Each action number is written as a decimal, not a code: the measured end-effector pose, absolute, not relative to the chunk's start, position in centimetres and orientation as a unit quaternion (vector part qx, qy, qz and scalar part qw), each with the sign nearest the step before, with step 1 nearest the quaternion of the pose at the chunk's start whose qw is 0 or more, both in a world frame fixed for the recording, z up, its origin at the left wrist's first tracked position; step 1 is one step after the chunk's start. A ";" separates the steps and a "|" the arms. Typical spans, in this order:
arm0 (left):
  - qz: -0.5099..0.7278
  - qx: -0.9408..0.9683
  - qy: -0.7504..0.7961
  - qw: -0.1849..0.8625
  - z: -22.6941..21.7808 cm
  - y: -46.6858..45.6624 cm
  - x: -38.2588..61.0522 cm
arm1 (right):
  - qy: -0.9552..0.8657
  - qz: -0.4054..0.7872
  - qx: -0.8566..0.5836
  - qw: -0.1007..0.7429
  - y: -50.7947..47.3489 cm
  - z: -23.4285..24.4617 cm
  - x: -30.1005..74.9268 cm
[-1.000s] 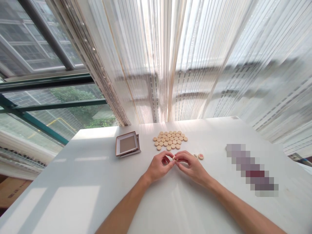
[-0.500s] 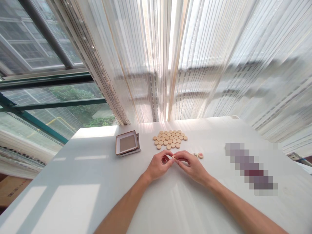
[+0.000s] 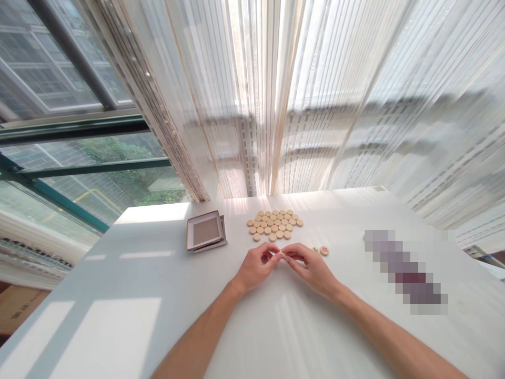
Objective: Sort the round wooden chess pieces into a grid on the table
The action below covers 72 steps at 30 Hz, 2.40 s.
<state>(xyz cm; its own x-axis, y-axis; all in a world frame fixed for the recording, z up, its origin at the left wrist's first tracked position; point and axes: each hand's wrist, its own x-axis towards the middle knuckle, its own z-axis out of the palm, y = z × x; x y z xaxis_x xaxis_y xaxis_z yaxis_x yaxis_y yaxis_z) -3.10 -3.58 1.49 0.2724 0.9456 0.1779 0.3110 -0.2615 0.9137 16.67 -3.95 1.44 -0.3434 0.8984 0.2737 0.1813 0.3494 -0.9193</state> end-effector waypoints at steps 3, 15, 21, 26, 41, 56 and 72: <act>0.400 0.679 0.451 0.420 1.5 -3.6 -3.0 | -0.695 0.428 -0.395 0.421 -3.9 1.4 16.7; 0.394 0.684 0.438 0.430 1.4 -3.8 -3.1 | -0.677 0.458 -0.391 0.422 -3.8 1.1 16.8; 0.383 0.690 0.435 0.435 1.7 -3.9 -3.1 | -0.656 0.476 -0.410 0.419 -4.0 1.7 16.8; 0.375 0.684 0.440 0.444 1.6 -3.9 -3.2 | -0.658 0.479 -0.408 0.414 -4.0 1.9 16.7; 0.369 0.688 0.442 0.442 1.6 -4.0 -3.2 | -0.655 0.495 -0.398 0.410 -4.0 1.8 16.6; 0.362 0.696 0.439 0.438 1.6 -3.9 -3.3 | -0.678 0.454 -0.426 0.391 -4.2 2.2 16.6; 0.348 0.715 0.434 0.424 1.6 -4.1 -3.2 | -0.679 0.452 -0.437 0.379 -4.1 2.3 16.7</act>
<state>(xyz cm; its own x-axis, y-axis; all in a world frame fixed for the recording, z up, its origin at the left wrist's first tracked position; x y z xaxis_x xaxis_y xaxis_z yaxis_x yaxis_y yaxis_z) -3.20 -4.09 1.57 0.3813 0.9155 0.1281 0.3256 -0.2627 0.9083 16.66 -4.08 2.30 -0.3307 0.9362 0.1187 0.2504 0.2084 -0.9454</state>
